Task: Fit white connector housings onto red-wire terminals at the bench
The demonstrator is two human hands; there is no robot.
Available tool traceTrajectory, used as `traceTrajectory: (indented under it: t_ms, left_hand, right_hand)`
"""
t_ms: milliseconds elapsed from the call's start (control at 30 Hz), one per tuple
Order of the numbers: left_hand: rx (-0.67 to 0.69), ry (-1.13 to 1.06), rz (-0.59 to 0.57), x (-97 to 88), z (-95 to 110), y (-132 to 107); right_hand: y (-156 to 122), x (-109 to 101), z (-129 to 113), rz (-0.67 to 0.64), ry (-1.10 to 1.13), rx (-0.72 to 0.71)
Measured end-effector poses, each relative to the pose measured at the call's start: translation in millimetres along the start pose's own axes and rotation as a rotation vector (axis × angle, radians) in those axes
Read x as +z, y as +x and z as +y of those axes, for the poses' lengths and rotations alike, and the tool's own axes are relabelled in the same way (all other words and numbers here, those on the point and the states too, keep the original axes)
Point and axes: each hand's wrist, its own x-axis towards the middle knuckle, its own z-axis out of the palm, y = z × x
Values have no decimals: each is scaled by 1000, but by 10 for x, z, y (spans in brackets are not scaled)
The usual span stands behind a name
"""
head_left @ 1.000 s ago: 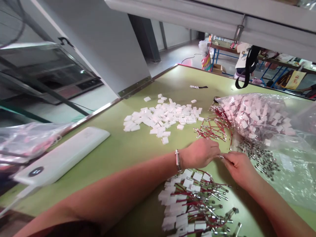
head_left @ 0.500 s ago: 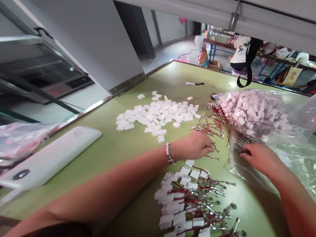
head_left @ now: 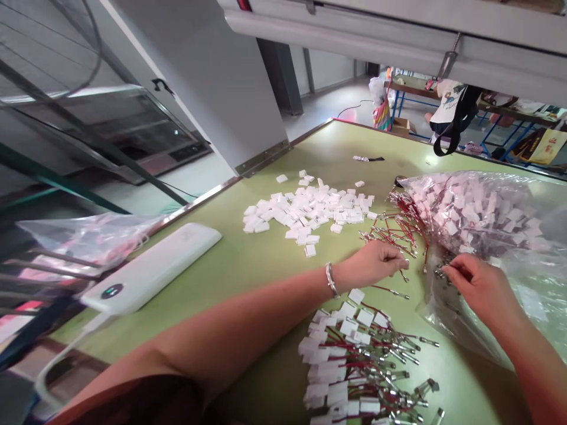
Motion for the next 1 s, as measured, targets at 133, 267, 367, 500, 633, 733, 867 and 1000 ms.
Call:
traceTrajectory:
  t_ms: [133, 267, 367, 500, 633, 733, 867, 1000]
  left_hand:
    - [-8, -55, -54, 87, 33, -41]
    - [18, -93, -69, 107, 40, -42]
    - [11, -111, -73, 97, 38, -42]
    - [19, -109, -83, 80, 34, -54]
    - [52, -100, -80, 80, 23, -56]
    - [78, -69, -87, 84, 3, -47]
    - [196, 115, -63, 76, -39, -54]
    - [473, 609, -5, 97, -84, -116]
  right_hand:
    - [-96, 145, -301, -108, 630, 116]
    - [-135, 313, -418, -36, 921, 153]
    - [-143, 389, -387, -20, 983, 144]
    - [-163, 416, -329, -34, 943, 98]
    - [-176, 403, -328, -25, 907, 72]
    - [-166, 387, -355, -18, 913, 76]
    - [-149, 347, -387, -83, 811, 44]
    - [-196, 355, -391, -189, 785, 85]
